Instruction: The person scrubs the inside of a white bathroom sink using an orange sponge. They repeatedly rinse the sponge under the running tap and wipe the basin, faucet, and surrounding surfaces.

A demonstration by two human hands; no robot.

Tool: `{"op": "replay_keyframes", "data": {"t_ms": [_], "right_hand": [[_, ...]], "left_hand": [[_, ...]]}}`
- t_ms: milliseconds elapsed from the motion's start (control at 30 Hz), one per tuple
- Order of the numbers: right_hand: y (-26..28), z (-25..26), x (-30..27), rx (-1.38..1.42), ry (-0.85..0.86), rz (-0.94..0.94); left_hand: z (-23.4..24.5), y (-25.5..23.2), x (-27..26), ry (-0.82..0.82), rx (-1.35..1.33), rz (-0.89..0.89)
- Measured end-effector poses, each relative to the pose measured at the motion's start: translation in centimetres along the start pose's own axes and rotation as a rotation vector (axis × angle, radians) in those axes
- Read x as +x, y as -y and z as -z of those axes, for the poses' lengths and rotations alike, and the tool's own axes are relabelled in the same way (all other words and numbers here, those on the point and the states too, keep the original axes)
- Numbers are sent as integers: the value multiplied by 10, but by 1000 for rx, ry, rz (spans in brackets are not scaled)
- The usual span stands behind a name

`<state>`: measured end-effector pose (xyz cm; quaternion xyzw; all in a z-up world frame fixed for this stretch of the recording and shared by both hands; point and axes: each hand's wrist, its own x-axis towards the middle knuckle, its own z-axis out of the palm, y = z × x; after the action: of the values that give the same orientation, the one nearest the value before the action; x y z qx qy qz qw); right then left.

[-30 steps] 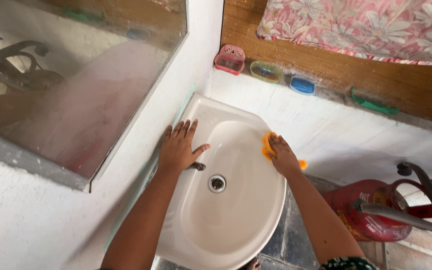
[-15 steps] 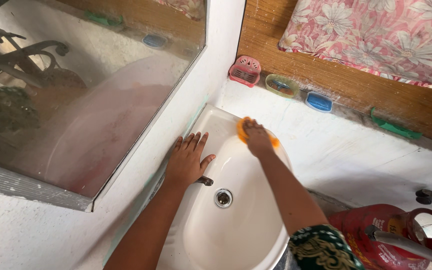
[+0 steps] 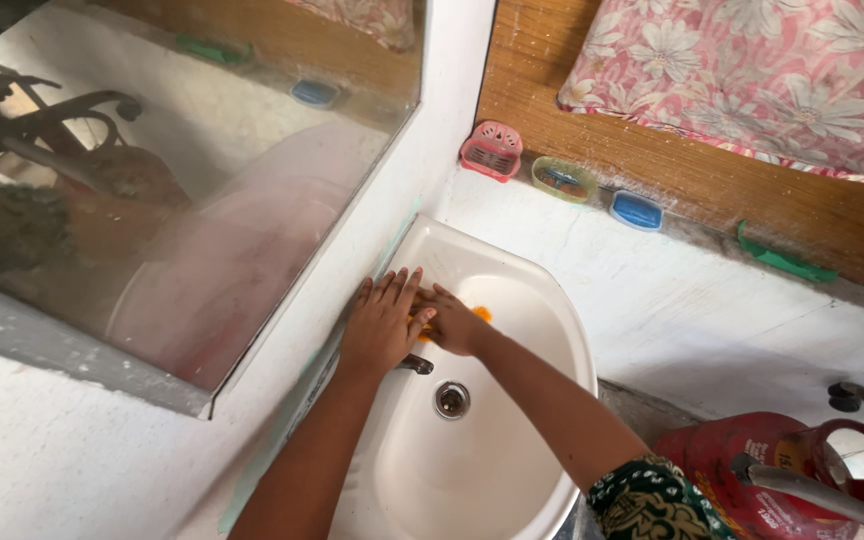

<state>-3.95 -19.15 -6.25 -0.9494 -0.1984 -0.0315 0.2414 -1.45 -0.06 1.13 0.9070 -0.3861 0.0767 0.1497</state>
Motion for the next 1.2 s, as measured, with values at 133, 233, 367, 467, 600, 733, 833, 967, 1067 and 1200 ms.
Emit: {"op": "replay_keyframes", "data": {"t_ms": [133, 233, 367, 467, 600, 733, 833, 967, 1067, 1200], "right_hand": [[-37, 9, 14, -88, 130, -202], [-78, 13, 28, -169, 2, -191], [-98, 6, 36, -254, 2, -295], [-82, -7, 33, -156, 121, -327], [-34, -27, 5, -37, 84, 47], [-42, -15, 10, -108, 150, -98], [-65, 10, 33, -259, 99, -190], [-89, 32, 34, -283, 59, -354], [-102, 40, 9, -335, 67, -406], [-120, 50, -49, -396, 101, -448]], "left_hand": [[0, 2, 4, -38, 8, -33], [-3, 4, 2, -7, 20, -21], [-3, 3, 4, 33, 15, 1], [-2, 1, 3, 8, 3, 1], [1, 2, 6, -63, -3, -27], [-3, 2, 0, -26, 25, -27], [-4, 4, 4, -41, 45, -30], [-4, 4, 3, -1, 30, -13], [-1, 2, 3, 19, 27, -1], [-2, 1, 3, 26, 28, 13]]}}
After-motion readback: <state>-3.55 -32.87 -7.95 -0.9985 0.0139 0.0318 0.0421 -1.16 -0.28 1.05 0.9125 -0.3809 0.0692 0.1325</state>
